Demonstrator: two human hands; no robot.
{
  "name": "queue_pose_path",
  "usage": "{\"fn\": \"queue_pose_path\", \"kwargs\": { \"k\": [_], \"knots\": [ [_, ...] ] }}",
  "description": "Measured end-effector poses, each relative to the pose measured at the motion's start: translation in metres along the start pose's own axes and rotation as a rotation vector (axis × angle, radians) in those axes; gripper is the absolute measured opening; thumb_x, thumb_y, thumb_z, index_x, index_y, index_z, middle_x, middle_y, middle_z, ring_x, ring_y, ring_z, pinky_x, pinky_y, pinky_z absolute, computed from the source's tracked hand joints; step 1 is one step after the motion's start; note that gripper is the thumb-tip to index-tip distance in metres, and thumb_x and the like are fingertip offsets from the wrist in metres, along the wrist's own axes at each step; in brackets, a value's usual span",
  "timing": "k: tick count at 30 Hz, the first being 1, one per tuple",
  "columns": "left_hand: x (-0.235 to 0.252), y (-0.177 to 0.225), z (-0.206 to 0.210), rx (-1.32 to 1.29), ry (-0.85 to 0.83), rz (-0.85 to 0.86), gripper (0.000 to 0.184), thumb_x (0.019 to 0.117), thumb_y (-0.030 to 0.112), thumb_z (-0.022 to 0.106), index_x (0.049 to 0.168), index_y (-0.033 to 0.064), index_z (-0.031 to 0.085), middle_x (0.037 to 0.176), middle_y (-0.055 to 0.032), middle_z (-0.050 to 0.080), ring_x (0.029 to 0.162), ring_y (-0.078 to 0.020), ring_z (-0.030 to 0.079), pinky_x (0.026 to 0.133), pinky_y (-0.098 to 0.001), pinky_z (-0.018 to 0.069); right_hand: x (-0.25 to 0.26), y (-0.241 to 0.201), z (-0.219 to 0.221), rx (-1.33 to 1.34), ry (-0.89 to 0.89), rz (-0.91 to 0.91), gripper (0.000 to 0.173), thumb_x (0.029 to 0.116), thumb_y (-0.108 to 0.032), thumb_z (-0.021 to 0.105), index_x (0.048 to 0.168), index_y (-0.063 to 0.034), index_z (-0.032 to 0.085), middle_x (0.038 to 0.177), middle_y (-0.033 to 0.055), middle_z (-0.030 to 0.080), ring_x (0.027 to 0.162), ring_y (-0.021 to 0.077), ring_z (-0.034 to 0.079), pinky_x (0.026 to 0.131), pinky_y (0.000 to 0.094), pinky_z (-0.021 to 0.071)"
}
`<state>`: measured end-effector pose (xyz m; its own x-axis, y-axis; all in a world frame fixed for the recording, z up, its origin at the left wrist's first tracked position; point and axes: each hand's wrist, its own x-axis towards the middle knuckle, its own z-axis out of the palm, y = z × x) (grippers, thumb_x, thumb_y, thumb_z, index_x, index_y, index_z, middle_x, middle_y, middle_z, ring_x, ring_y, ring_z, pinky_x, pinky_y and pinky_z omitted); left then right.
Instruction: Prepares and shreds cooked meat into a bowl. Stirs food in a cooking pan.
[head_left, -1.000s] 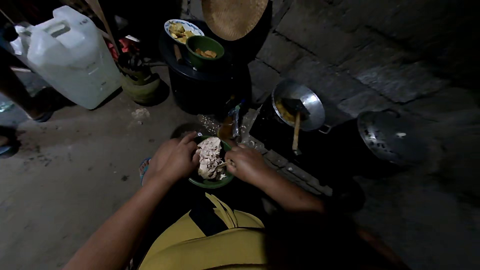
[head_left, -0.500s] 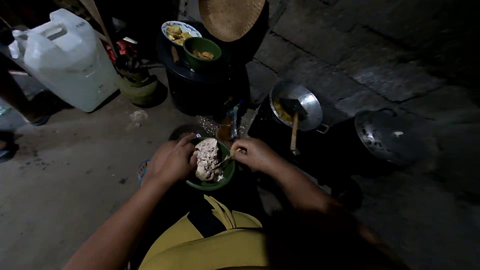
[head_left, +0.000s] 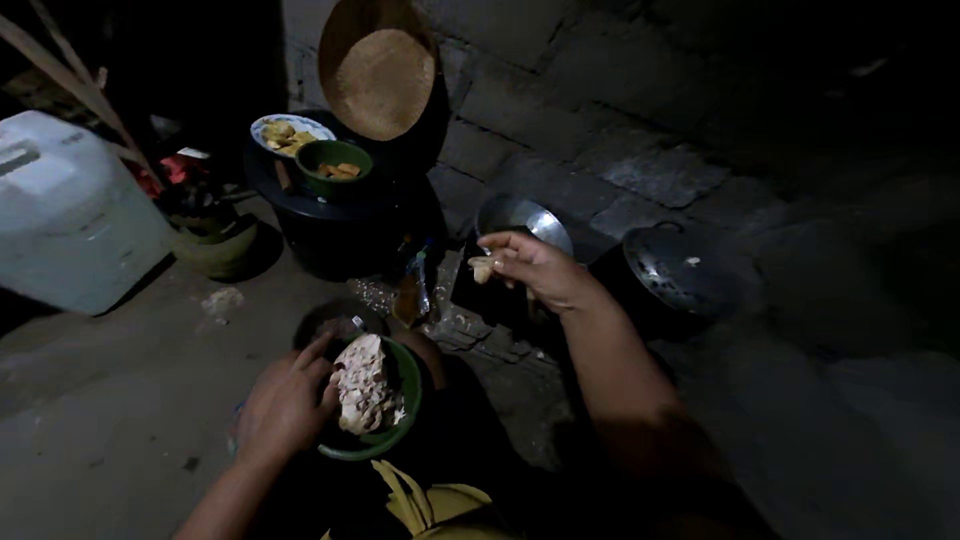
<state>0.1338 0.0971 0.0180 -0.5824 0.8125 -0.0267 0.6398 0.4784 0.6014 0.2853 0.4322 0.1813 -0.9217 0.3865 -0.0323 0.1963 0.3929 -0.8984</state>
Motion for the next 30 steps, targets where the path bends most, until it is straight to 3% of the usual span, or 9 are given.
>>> {"fn": "queue_pose_path", "kwargs": {
  "k": [5, 11, 13, 16, 18, 21, 24, 28, 30],
  "knots": [
    [0.001, -0.009, 0.009, -0.039, 0.069, 0.039, 0.033, 0.0951, 0.033, 0.049, 0.100, 0.0090, 0.071, 0.157, -0.0060, 0.047, 0.140, -0.0328, 0.048, 0.109, -0.0596, 0.0410, 0.026, 0.007, -0.067, -0.163, 0.241, 0.110, 0.024, 0.1062, -0.009, 0.053, 0.126, -0.0028, 0.064, 0.104, 0.0090, 0.067, 0.081, 0.0110, 0.063, 0.076, 0.0297, 0.0553],
    [0.000, -0.006, 0.005, -0.068, 0.073, 0.039, 0.030, 0.0920, 0.029, 0.051, 0.098, 0.0076, 0.072, 0.155, -0.0105, 0.049, 0.142, -0.0339, 0.046, 0.112, -0.0597, 0.0389, 0.084, 0.099, -0.101, -0.265, 0.324, 0.484, 0.032, 0.1044, -0.004, 0.048, 0.133, -0.0037, 0.063, 0.123, 0.0201, 0.066, 0.100, 0.0274, 0.067, 0.089, 0.0458, 0.0549],
    [0.001, -0.003, 0.004, -0.078, 0.063, 0.034, 0.029, 0.0913, 0.026, 0.052, 0.097, 0.0059, 0.071, 0.155, -0.0131, 0.048, 0.142, -0.0347, 0.045, 0.113, -0.0591, 0.0380, 0.106, 0.143, -0.103, -0.210, 0.382, 0.573, 0.033, 0.1043, -0.005, 0.047, 0.133, -0.0025, 0.063, 0.126, 0.0221, 0.066, 0.108, 0.0314, 0.067, 0.095, 0.0491, 0.0540],
    [0.002, -0.002, 0.004, -0.122, 0.067, 0.046, 0.028, 0.0916, 0.024, 0.053, 0.097, 0.0039, 0.071, 0.154, -0.0168, 0.047, 0.142, -0.0361, 0.045, 0.115, -0.0575, 0.0368, 0.131, 0.188, -0.106, -0.043, 0.448, 0.617, 0.038, 0.1083, -0.010, 0.044, 0.144, -0.0013, 0.055, 0.141, 0.0243, 0.058, 0.127, 0.0354, 0.060, 0.106, 0.0510, 0.0483],
    [0.002, -0.001, 0.005, -0.141, 0.076, 0.041, 0.026, 0.0914, 0.024, 0.054, 0.095, 0.0048, 0.071, 0.153, -0.0166, 0.048, 0.143, -0.0346, 0.045, 0.115, -0.0561, 0.0373, 0.141, 0.201, -0.109, 0.078, 0.518, 0.566, 0.039, 0.1085, -0.008, 0.044, 0.145, -0.0011, 0.053, 0.144, 0.0246, 0.056, 0.128, 0.0349, 0.059, 0.107, 0.0498, 0.0485],
    [0.001, 0.001, 0.005, -0.151, 0.065, 0.007, 0.025, 0.0901, 0.022, 0.054, 0.097, 0.0050, 0.071, 0.155, -0.0155, 0.047, 0.144, -0.0330, 0.043, 0.116, -0.0546, 0.0368, 0.147, 0.195, -0.118, 0.197, 0.599, 0.433, 0.039, 0.1061, -0.005, 0.044, 0.143, 0.0003, 0.054, 0.140, 0.0223, 0.058, 0.120, 0.0292, 0.062, 0.102, 0.0435, 0.0515],
    [0.002, 0.000, 0.007, -0.143, 0.092, 0.012, 0.028, 0.0904, 0.027, 0.053, 0.095, 0.0058, 0.071, 0.154, -0.0139, 0.049, 0.143, -0.0321, 0.045, 0.115, -0.0550, 0.0385, 0.139, 0.160, -0.131, 0.179, 0.671, 0.287, 0.038, 0.1064, -0.007, 0.046, 0.143, 0.0014, 0.052, 0.132, 0.0207, 0.060, 0.111, 0.0242, 0.064, 0.097, 0.0391, 0.0538],
    [0.001, 0.001, 0.007, -0.099, 0.079, 0.003, 0.026, 0.0901, 0.026, 0.053, 0.094, 0.0083, 0.071, 0.155, -0.0090, 0.049, 0.141, -0.0305, 0.047, 0.112, -0.0580, 0.0391, 0.124, 0.123, -0.152, -0.007, 0.828, 0.161, 0.039, 0.1084, -0.019, 0.046, 0.139, 0.0027, 0.054, 0.120, 0.0220, 0.064, 0.100, 0.0263, 0.066, 0.092, 0.0426, 0.0551],
    [0.002, 0.002, 0.006, -0.059, 0.059, -0.004, 0.026, 0.0915, 0.026, 0.054, 0.097, 0.0085, 0.071, 0.156, -0.0066, 0.047, 0.141, -0.0295, 0.047, 0.111, -0.0576, 0.0398, 0.116, 0.109, -0.160, -0.173, 0.875, 0.149, 0.039, 0.1091, -0.021, 0.045, 0.138, 0.0030, 0.056, 0.120, 0.0244, 0.065, 0.103, 0.0312, 0.066, 0.094, 0.0476, 0.0535]
  ]
}}
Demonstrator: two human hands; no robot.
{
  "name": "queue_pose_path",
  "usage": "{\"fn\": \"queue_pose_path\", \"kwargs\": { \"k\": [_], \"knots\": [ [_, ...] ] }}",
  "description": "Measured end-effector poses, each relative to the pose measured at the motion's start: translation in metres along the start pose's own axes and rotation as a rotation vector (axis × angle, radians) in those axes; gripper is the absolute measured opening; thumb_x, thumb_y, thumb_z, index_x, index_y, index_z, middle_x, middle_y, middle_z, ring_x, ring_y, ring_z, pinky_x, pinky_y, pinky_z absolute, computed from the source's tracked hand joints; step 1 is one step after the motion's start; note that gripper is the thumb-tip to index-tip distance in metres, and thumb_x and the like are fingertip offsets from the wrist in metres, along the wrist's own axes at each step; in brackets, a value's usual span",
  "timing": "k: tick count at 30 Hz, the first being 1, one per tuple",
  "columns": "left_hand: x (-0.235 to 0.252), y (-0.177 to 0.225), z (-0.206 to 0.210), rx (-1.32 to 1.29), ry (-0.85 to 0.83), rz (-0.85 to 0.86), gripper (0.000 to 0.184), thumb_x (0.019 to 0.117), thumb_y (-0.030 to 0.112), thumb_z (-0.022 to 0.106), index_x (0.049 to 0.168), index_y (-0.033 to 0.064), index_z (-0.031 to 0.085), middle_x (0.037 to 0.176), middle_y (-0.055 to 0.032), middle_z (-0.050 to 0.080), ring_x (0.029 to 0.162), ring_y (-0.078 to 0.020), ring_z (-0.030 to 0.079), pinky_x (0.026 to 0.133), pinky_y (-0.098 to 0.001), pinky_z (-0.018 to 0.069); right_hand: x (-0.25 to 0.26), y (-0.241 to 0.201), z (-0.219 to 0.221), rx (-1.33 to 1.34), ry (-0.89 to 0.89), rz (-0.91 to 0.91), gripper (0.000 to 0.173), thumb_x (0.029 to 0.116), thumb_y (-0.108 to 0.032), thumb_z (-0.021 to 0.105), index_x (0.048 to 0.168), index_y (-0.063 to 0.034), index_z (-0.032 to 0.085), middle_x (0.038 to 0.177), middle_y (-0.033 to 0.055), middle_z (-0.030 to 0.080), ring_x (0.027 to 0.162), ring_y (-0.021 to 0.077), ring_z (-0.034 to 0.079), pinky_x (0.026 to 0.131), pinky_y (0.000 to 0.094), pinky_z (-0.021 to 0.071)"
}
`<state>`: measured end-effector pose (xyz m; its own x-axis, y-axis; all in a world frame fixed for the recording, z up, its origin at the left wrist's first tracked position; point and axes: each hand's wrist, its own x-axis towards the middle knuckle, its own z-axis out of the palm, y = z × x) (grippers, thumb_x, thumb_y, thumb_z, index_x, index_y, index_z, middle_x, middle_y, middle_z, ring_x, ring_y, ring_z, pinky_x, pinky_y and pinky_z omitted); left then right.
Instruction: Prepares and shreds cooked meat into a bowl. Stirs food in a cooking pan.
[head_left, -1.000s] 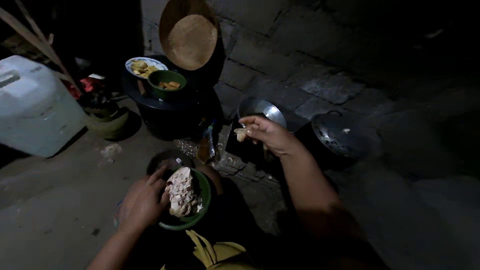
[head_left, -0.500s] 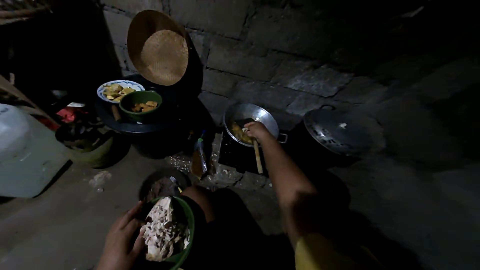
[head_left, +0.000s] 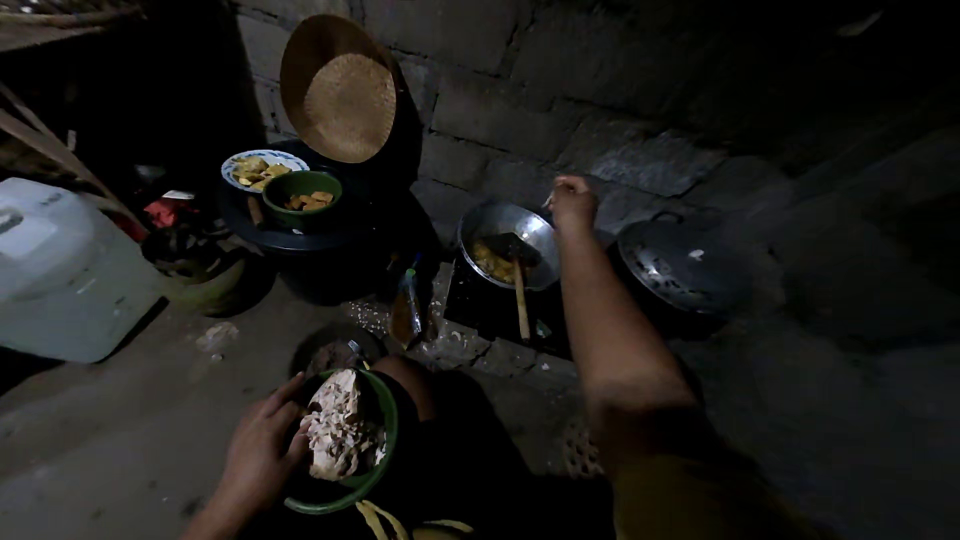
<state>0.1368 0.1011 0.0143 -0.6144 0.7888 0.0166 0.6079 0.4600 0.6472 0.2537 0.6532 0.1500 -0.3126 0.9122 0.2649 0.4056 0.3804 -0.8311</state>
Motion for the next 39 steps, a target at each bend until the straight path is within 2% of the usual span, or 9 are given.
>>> {"fn": "queue_pose_path", "kwargs": {
  "k": [4, 11, 17, 21, 25, 28, 33, 36, 39],
  "knots": [
    [-0.005, -0.002, -0.001, 0.046, -0.025, 0.007, 0.030, 0.0953, 0.032, 0.052, 0.101, 0.0099, 0.072, 0.158, -0.0038, 0.045, 0.141, -0.0291, 0.048, 0.111, -0.0563, 0.0417, -0.008, 0.007, -0.003, -0.353, -0.255, 0.086, 0.040, 0.1090, -0.011, 0.044, 0.147, -0.0016, 0.053, 0.146, 0.0290, 0.053, 0.137, 0.0450, 0.051, 0.113, 0.0623, 0.0390],
    [-0.012, -0.001, -0.002, 0.091, -0.036, 0.005, 0.035, 0.0987, 0.038, 0.048, 0.103, 0.0123, 0.071, 0.159, 0.0004, 0.044, 0.143, -0.0260, 0.045, 0.113, -0.0534, 0.0404, -0.010, 0.011, 0.021, 0.111, -0.156, 0.257, 0.043, 0.1065, -0.010, 0.048, 0.149, -0.0021, 0.050, 0.144, 0.0215, 0.056, 0.127, 0.0303, 0.059, 0.106, 0.0461, 0.0485],
    [0.000, 0.015, -0.017, 0.073, -0.172, -0.123, 0.038, 0.1041, 0.042, 0.048, 0.118, 0.0142, 0.070, 0.161, 0.0006, 0.041, 0.142, -0.0275, 0.047, 0.113, -0.0567, 0.0404, -0.107, -0.082, 0.029, 0.071, -0.495, -0.125, 0.040, 0.1087, -0.020, 0.049, 0.146, -0.0066, 0.053, 0.140, 0.0146, 0.059, 0.115, 0.0184, 0.065, 0.097, 0.0358, 0.0545],
    [0.001, 0.011, -0.015, 0.113, -0.133, -0.123, 0.033, 0.1014, 0.043, 0.052, 0.104, 0.0183, 0.074, 0.158, 0.0089, 0.044, 0.133, -0.0237, 0.056, 0.104, -0.0570, 0.0485, -0.250, -0.122, 0.042, -0.228, -0.979, -0.664, 0.029, 0.1050, -0.013, 0.055, 0.132, -0.0083, 0.067, 0.129, 0.0125, 0.066, 0.118, 0.0227, 0.065, 0.103, 0.0460, 0.0547],
    [-0.007, 0.008, -0.014, 0.136, -0.082, -0.076, 0.033, 0.1009, 0.046, 0.052, 0.100, 0.0211, 0.074, 0.157, 0.0124, 0.046, 0.127, -0.0223, 0.059, 0.099, -0.0558, 0.0508, -0.355, -0.106, 0.067, -0.389, -1.184, -1.074, 0.025, 0.1034, -0.026, 0.058, 0.121, -0.0202, 0.075, 0.122, 0.0074, 0.069, 0.120, 0.0286, 0.063, 0.101, 0.0535, 0.0515],
    [-0.011, 0.007, -0.014, 0.160, -0.059, -0.057, 0.035, 0.1000, 0.049, 0.052, 0.102, 0.0232, 0.075, 0.156, 0.0135, 0.047, 0.125, -0.0209, 0.060, 0.100, -0.0541, 0.0502, -0.392, -0.100, 0.080, -0.477, -1.130, -1.140, 0.024, 0.1040, -0.030, 0.057, 0.113, -0.0164, 0.074, 0.134, 0.0090, 0.065, 0.133, 0.0298, 0.056, 0.110, 0.0528, 0.0450],
    [-0.015, 0.015, -0.020, 0.105, -0.079, -0.075, 0.032, 0.1013, 0.043, 0.053, 0.113, 0.0242, 0.076, 0.156, 0.0137, 0.046, 0.132, -0.0173, 0.055, 0.106, -0.0532, 0.0453, -0.408, -0.099, 0.087, -0.662, -1.099, -1.169, 0.024, 0.1000, -0.034, 0.065, 0.117, -0.0218, 0.076, 0.165, 0.0170, 0.035, 0.157, 0.0391, 0.022, 0.123, 0.0645, 0.0211],
    [-0.014, 0.019, -0.021, 0.089, -0.088, -0.093, 0.033, 0.1000, 0.044, 0.054, 0.121, 0.0263, 0.072, 0.155, 0.0149, 0.048, 0.123, -0.0158, 0.060, 0.100, -0.0524, 0.0497, -0.411, -0.094, 0.087, -0.620, -1.083, -1.205, 0.016, 0.0989, -0.027, 0.067, 0.108, -0.0246, 0.079, 0.165, 0.0163, 0.036, 0.156, 0.0404, 0.024, 0.122, 0.0673, 0.0208],
    [-0.013, 0.020, -0.022, 0.073, -0.094, -0.101, 0.032, 0.1003, 0.042, 0.054, 0.109, 0.0207, 0.076, 0.156, 0.0137, 0.047, 0.129, -0.0170, 0.057, 0.105, -0.0528, 0.0465, -0.405, -0.088, 0.085, -0.510, -1.088, -1.199, 0.011, 0.0969, -0.021, 0.069, 0.099, -0.0204, 0.080, 0.161, 0.0141, 0.043, 0.154, 0.0389, 0.029, 0.123, 0.0671, 0.0215]
  ]
}}
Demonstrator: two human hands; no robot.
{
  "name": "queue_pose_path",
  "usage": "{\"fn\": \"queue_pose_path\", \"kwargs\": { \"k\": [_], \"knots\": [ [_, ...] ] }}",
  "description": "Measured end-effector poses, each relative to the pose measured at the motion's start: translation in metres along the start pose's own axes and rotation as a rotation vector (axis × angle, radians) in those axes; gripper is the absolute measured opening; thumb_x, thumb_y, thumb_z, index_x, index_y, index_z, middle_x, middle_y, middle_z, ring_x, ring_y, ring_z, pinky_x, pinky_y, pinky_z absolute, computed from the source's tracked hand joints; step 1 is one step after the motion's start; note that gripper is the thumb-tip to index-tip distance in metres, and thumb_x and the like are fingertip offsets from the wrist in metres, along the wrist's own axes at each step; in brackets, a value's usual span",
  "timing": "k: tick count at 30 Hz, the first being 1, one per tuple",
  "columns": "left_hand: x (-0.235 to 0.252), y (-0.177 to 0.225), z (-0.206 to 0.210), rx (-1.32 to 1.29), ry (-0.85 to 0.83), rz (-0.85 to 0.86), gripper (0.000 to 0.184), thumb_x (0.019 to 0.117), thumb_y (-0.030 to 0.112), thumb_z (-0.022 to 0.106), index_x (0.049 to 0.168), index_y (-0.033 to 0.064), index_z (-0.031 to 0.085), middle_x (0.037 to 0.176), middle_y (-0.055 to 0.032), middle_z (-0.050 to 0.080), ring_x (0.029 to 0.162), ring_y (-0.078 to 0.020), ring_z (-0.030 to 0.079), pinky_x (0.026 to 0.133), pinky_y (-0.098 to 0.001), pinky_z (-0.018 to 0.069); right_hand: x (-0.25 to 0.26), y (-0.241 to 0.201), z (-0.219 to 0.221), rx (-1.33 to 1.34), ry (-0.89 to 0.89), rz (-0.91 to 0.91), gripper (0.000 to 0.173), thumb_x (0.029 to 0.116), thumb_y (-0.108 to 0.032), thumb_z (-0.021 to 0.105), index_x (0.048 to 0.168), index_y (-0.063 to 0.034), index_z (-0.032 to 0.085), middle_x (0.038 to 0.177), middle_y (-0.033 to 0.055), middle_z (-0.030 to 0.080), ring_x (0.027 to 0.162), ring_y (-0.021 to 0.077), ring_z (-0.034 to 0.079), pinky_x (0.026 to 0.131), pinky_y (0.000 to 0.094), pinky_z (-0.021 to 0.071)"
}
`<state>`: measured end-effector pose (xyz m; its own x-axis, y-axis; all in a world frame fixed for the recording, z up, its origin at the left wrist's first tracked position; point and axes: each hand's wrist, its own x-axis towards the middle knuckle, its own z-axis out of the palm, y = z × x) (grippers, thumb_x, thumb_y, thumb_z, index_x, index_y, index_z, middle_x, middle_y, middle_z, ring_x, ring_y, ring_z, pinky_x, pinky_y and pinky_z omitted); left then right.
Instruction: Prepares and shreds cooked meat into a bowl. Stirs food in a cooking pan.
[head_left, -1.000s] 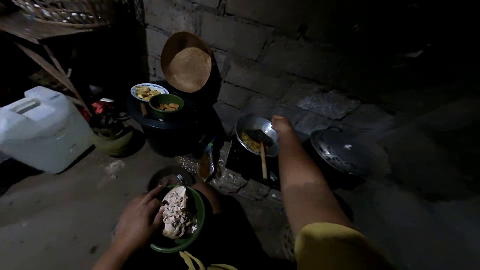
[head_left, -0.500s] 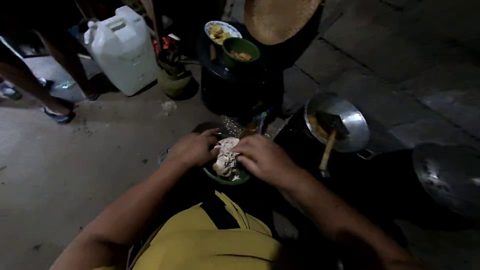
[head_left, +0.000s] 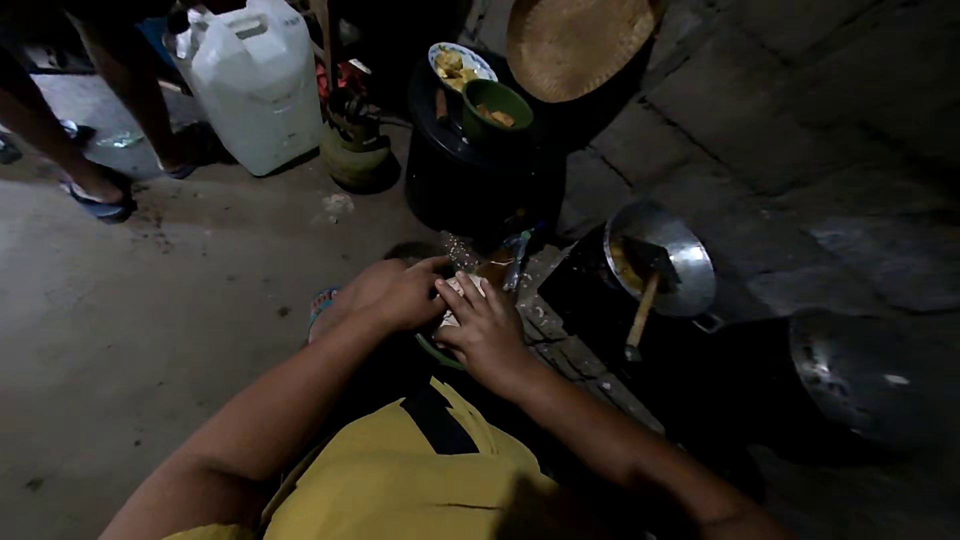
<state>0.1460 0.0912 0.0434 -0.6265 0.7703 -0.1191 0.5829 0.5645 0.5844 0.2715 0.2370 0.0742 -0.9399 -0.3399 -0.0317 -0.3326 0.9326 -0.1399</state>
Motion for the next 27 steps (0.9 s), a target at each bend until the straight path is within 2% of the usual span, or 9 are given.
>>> {"fn": "queue_pose_path", "kwargs": {
  "k": [4, 8, 11, 13, 15, 20, 22, 24, 27],
  "knots": [
    [-0.001, 0.000, -0.001, 0.017, -0.010, 0.016, 0.030, 0.1013, 0.037, 0.053, 0.101, 0.0169, 0.076, 0.158, 0.0110, 0.045, 0.131, -0.0186, 0.056, 0.104, -0.0529, 0.0463, -0.007, 0.009, -0.006, 0.077, -0.073, 0.029, 0.016, 0.1006, -0.024, 0.064, 0.104, -0.0160, 0.077, 0.159, 0.0127, 0.047, 0.155, 0.0374, 0.028, 0.124, 0.0666, 0.0194],
    [0.001, 0.004, -0.003, 0.006, -0.020, 0.014, 0.030, 0.1014, 0.038, 0.055, 0.106, 0.0183, 0.077, 0.156, 0.0102, 0.047, 0.130, -0.0178, 0.057, 0.104, -0.0517, 0.0474, -0.003, 0.012, -0.009, 0.022, -0.081, 0.001, 0.026, 0.0997, -0.036, 0.066, 0.123, -0.0269, 0.072, 0.164, 0.0149, 0.037, 0.157, 0.0400, 0.022, 0.123, 0.0682, 0.0174],
    [0.001, 0.005, -0.003, 0.016, -0.016, -0.016, 0.035, 0.1008, 0.042, 0.055, 0.127, 0.0248, 0.070, 0.153, 0.0105, 0.051, 0.126, -0.0181, 0.059, 0.103, -0.0523, 0.0477, 0.008, 0.011, -0.007, -0.056, -0.161, -0.013, 0.027, 0.1013, -0.040, 0.063, 0.119, -0.0240, 0.075, 0.167, 0.0155, 0.031, 0.158, 0.0387, 0.016, 0.124, 0.0681, 0.0117],
    [0.000, 0.006, -0.004, 0.033, -0.011, -0.092, 0.055, 0.0970, 0.048, 0.057, 0.149, 0.0315, 0.052, 0.138, 0.0033, 0.064, 0.116, -0.0222, 0.064, 0.095, -0.0550, 0.0510, 0.013, 0.010, -0.005, -0.086, -0.169, -0.022, 0.025, 0.1030, -0.038, 0.060, 0.114, -0.0223, 0.077, 0.168, 0.0147, 0.031, 0.158, 0.0380, 0.016, 0.125, 0.0676, 0.0110],
    [-0.001, 0.008, -0.006, 0.017, -0.017, -0.137, 0.063, 0.0949, 0.049, 0.061, 0.154, 0.0336, 0.045, 0.130, -0.0015, 0.067, 0.112, -0.0243, 0.065, 0.093, -0.0558, 0.0513, 0.014, 0.009, -0.003, -0.097, -0.157, -0.033, 0.023, 0.1036, -0.035, 0.060, 0.109, -0.0219, 0.078, 0.167, 0.0148, 0.033, 0.158, 0.0372, 0.017, 0.125, 0.0664, 0.0118],
    [-0.001, 0.007, -0.005, 0.015, -0.011, -0.135, 0.062, 0.0943, 0.047, 0.061, 0.153, 0.0346, 0.046, 0.127, -0.0006, 0.069, 0.112, -0.0241, 0.065, 0.093, -0.0560, 0.0520, 0.011, 0.017, 0.000, 0.032, -0.153, -0.046, 0.015, 0.1005, -0.027, 0.065, 0.104, -0.0219, 0.079, 0.166, 0.0141, 0.035, 0.159, 0.0346, 0.017, 0.126, 0.0654, 0.0100],
    [0.000, 0.004, -0.003, 0.038, 0.002, -0.104, 0.055, 0.0956, 0.047, 0.058, 0.149, 0.0327, 0.053, 0.136, 0.0042, 0.064, 0.117, -0.0220, 0.063, 0.097, -0.0540, 0.0505, 0.010, 0.021, -0.002, 0.055, -0.160, -0.054, 0.015, 0.1007, -0.027, 0.065, 0.103, -0.0218, 0.079, 0.166, 0.0120, 0.036, 0.159, 0.0330, 0.016, 0.126, 0.0650, 0.0091],
    [0.001, 0.003, -0.002, 0.023, -0.015, -0.050, 0.035, 0.0999, 0.043, 0.054, 0.125, 0.0249, 0.071, 0.153, 0.0127, 0.050, 0.126, -0.0167, 0.058, 0.104, -0.0504, 0.0464, 0.007, 0.024, -0.005, 0.091, -0.158, -0.068, 0.015, 0.1004, -0.025, 0.065, 0.102, -0.0212, 0.079, 0.165, 0.0116, 0.037, 0.159, 0.0339, 0.017, 0.126, 0.0653, 0.0100],
    [0.004, 0.000, -0.001, -0.009, -0.034, -0.014, 0.032, 0.1016, 0.039, 0.054, 0.101, 0.0175, 0.077, 0.157, 0.0107, 0.046, 0.134, -0.0175, 0.054, 0.108, -0.0517, 0.0438, -0.004, 0.029, -0.013, 0.136, -0.074, -0.076, 0.015, 0.1002, -0.025, 0.064, 0.099, -0.0208, 0.079, 0.160, 0.0100, 0.045, 0.157, 0.0333, 0.025, 0.126, 0.0633, 0.0161]
  ]
}}
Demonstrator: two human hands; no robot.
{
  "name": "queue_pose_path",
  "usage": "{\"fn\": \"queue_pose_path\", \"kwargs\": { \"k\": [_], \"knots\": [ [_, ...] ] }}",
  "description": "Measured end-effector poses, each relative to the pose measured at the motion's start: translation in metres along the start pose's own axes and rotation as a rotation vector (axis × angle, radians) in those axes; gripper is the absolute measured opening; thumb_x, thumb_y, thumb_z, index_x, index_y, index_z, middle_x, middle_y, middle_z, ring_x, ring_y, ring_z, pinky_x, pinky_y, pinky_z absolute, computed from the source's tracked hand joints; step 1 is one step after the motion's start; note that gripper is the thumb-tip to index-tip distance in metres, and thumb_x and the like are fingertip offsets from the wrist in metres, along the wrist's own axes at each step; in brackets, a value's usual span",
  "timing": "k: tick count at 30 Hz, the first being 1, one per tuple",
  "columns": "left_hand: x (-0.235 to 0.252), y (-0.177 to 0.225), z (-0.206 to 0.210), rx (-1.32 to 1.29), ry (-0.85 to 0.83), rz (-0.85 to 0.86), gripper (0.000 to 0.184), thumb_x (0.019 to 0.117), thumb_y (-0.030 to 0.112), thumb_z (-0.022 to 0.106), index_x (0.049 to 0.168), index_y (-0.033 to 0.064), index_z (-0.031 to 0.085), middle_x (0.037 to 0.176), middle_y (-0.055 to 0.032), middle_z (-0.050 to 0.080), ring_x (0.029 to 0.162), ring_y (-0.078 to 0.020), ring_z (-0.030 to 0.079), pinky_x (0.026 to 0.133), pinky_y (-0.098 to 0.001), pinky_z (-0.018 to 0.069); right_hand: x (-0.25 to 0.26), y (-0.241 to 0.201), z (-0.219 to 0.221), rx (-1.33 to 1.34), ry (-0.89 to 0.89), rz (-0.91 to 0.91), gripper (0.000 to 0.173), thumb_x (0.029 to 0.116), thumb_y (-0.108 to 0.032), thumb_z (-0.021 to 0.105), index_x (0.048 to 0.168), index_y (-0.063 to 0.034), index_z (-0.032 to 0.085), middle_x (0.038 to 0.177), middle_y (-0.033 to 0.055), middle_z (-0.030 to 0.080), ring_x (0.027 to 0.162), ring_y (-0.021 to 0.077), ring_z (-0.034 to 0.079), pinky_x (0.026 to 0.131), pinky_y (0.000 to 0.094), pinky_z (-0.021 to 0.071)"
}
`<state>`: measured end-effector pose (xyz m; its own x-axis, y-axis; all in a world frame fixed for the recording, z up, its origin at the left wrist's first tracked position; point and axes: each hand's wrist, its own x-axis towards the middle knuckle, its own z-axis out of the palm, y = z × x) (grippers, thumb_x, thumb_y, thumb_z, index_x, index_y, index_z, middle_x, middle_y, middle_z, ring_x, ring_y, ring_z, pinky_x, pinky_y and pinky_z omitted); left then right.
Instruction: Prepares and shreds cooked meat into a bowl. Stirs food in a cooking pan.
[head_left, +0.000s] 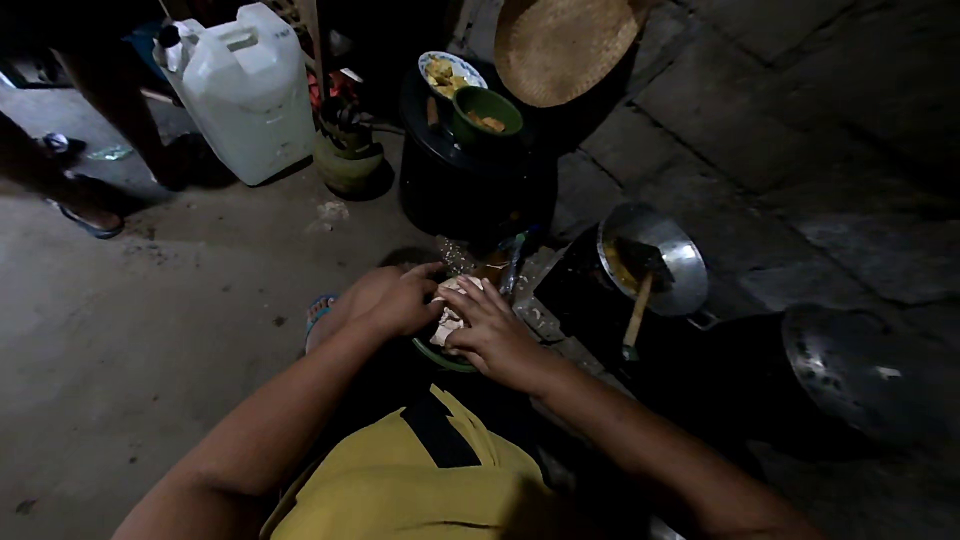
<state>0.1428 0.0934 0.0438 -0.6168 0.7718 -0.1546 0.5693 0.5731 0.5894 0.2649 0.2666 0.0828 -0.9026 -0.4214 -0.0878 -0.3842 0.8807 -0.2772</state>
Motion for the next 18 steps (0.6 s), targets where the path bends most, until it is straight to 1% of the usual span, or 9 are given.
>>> {"fn": "queue_pose_path", "kwargs": {
  "k": [2, 5, 6, 8, 10, 12, 14, 16, 18],
  "knots": [
    [0.000, -0.002, 0.001, -0.003, -0.003, -0.001, 0.032, 0.1011, 0.041, 0.054, 0.098, 0.0178, 0.076, 0.158, 0.0109, 0.045, 0.135, -0.0179, 0.053, 0.108, -0.0529, 0.0435, -0.008, -0.002, -0.010, -0.013, 0.039, 0.069, 0.018, 0.1015, -0.026, 0.062, 0.102, -0.0198, 0.079, 0.157, 0.0077, 0.050, 0.154, 0.0313, 0.032, 0.125, 0.0606, 0.0240],
    [-0.003, 0.000, 0.001, 0.024, 0.012, 0.018, 0.033, 0.1005, 0.044, 0.054, 0.097, 0.0197, 0.076, 0.158, 0.0128, 0.045, 0.132, -0.0181, 0.055, 0.105, -0.0534, 0.0446, -0.017, -0.002, -0.027, -0.004, 0.106, 0.245, 0.024, 0.1052, -0.025, 0.055, 0.112, -0.0166, 0.077, 0.146, 0.0080, 0.059, 0.143, 0.0318, 0.047, 0.116, 0.0582, 0.0378],
    [-0.005, 0.001, 0.000, 0.004, 0.013, 0.031, 0.033, 0.1012, 0.042, 0.055, 0.098, 0.0176, 0.076, 0.159, 0.0106, 0.044, 0.134, -0.0192, 0.053, 0.107, -0.0527, 0.0431, -0.020, 0.001, -0.031, 0.009, 0.150, 0.293, 0.026, 0.1058, -0.025, 0.054, 0.115, -0.0157, 0.076, 0.142, 0.0087, 0.062, 0.138, 0.0325, 0.052, 0.113, 0.0583, 0.0410],
    [-0.010, 0.002, 0.000, -0.103, 0.000, 0.064, 0.032, 0.1029, 0.035, 0.056, 0.099, 0.0104, 0.075, 0.161, 0.0021, 0.042, 0.139, -0.0213, 0.048, 0.112, -0.0492, 0.0400, -0.026, 0.011, -0.032, 0.050, 0.265, 0.360, 0.028, 0.1055, -0.025, 0.053, 0.116, -0.0122, 0.076, 0.132, 0.0107, 0.067, 0.128, 0.0336, 0.059, 0.106, 0.0586, 0.0460],
    [-0.013, 0.000, 0.004, -0.194, -0.014, 0.088, 0.031, 0.1033, 0.031, 0.055, 0.099, 0.0067, 0.073, 0.163, -0.0024, 0.038, 0.142, -0.0205, 0.045, 0.115, -0.0453, 0.0389, -0.031, 0.020, -0.030, 0.106, 0.324, 0.445, 0.029, 0.1054, -0.025, 0.053, 0.118, -0.0099, 0.074, 0.128, 0.0113, 0.069, 0.125, 0.0325, 0.061, 0.106, 0.0565, 0.0480],
    [-0.017, -0.002, 0.007, -0.225, 0.000, 0.124, 0.030, 0.1031, 0.030, 0.056, 0.100, 0.0053, 0.074, 0.162, -0.0047, 0.039, 0.142, -0.0210, 0.045, 0.115, -0.0444, 0.0385, -0.034, 0.024, -0.029, 0.191, 0.296, 0.560, 0.030, 0.1062, -0.024, 0.054, 0.123, -0.0074, 0.072, 0.129, 0.0145, 0.068, 0.124, 0.0329, 0.062, 0.106, 0.0546, 0.0486],
    [-0.021, -0.004, 0.010, -0.211, 0.024, 0.164, 0.031, 0.1027, 0.031, 0.057, 0.102, 0.0051, 0.074, 0.162, -0.0073, 0.039, 0.143, -0.0237, 0.044, 0.116, -0.0459, 0.0375, -0.036, 0.027, -0.025, 0.276, 0.244, 0.660, 0.032, 0.1070, -0.026, 0.054, 0.128, -0.0077, 0.069, 0.131, 0.0158, 0.066, 0.121, 0.0305, 0.064, 0.104, 0.0499, 0.0511],
    [-0.024, -0.005, 0.013, -0.193, 0.043, 0.193, 0.031, 0.1026, 0.031, 0.057, 0.104, 0.0050, 0.074, 0.163, -0.0095, 0.036, 0.147, -0.0258, 0.039, 0.119, -0.0470, 0.0340, -0.036, 0.027, -0.019, 0.343, 0.219, 0.692, 0.033, 0.1075, -0.026, 0.053, 0.130, -0.0075, 0.068, 0.131, 0.0160, 0.066, 0.118, 0.0271, 0.065, 0.102, 0.0443, 0.0525],
    [-0.025, -0.005, 0.015, -0.159, 0.071, 0.225, 0.031, 0.1019, 0.032, 0.058, 0.103, 0.0057, 0.075, 0.164, -0.0111, 0.035, 0.150, -0.0274, 0.036, 0.120, -0.0485, 0.0318, -0.033, 0.024, -0.015, 0.380, 0.188, 0.701, 0.034, 0.1081, -0.025, 0.051, 0.132, -0.0070, 0.066, 0.131, 0.0160, 0.066, 0.117, 0.0253, 0.066, 0.103, 0.0419, 0.0520]
  ]
}}
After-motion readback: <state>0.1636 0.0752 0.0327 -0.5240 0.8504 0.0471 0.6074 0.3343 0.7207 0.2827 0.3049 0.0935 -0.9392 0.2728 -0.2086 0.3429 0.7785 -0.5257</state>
